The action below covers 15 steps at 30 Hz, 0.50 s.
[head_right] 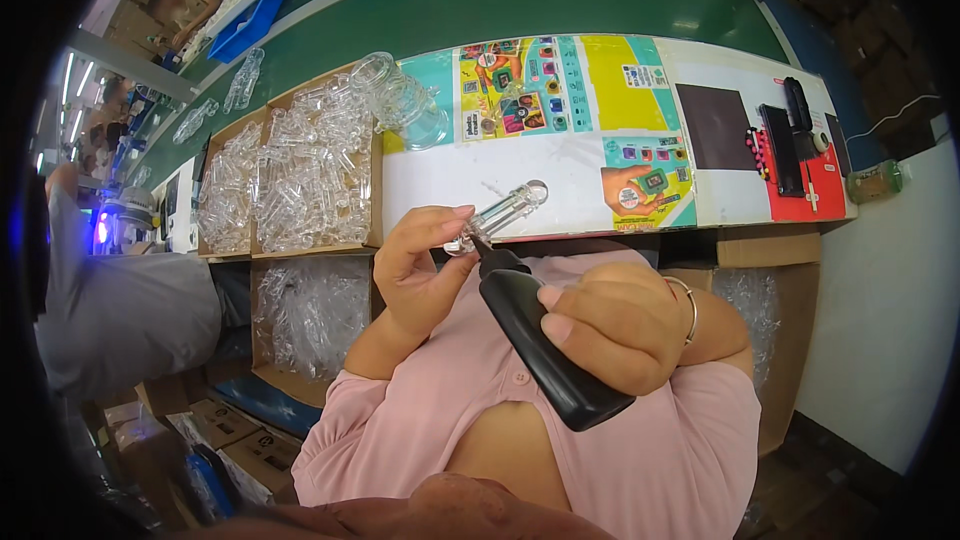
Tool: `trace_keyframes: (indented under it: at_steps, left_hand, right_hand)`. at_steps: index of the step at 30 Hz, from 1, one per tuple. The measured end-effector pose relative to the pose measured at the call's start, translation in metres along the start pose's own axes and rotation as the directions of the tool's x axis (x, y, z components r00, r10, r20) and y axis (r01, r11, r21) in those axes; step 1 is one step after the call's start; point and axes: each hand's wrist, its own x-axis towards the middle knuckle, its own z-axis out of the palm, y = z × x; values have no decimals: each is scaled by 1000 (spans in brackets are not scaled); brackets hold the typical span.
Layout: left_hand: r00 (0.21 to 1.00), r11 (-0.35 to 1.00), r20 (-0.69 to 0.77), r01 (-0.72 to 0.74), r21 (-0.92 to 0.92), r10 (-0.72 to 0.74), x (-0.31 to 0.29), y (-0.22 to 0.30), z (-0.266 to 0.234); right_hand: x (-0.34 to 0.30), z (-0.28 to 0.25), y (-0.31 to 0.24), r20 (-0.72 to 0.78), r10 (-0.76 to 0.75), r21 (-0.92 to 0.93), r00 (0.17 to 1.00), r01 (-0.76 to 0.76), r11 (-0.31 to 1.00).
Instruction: Applying glue to small parts and wrapping glass mugs in bubble wrap before boxing them on an assembly line.
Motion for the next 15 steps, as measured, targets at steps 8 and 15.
trace_keyframes:
  at_steps: [8,15]
  left_hand:
    - [905,756,162,419,-503,-393,-9,5,-5]
    - [858,580,292,503,-641,-422,-5,9,-6]
  right_hand:
    - [-9,2,5,-111,88,206,990,-64,976]
    - [-12,8,10,-219,185,146,958,-156,977]
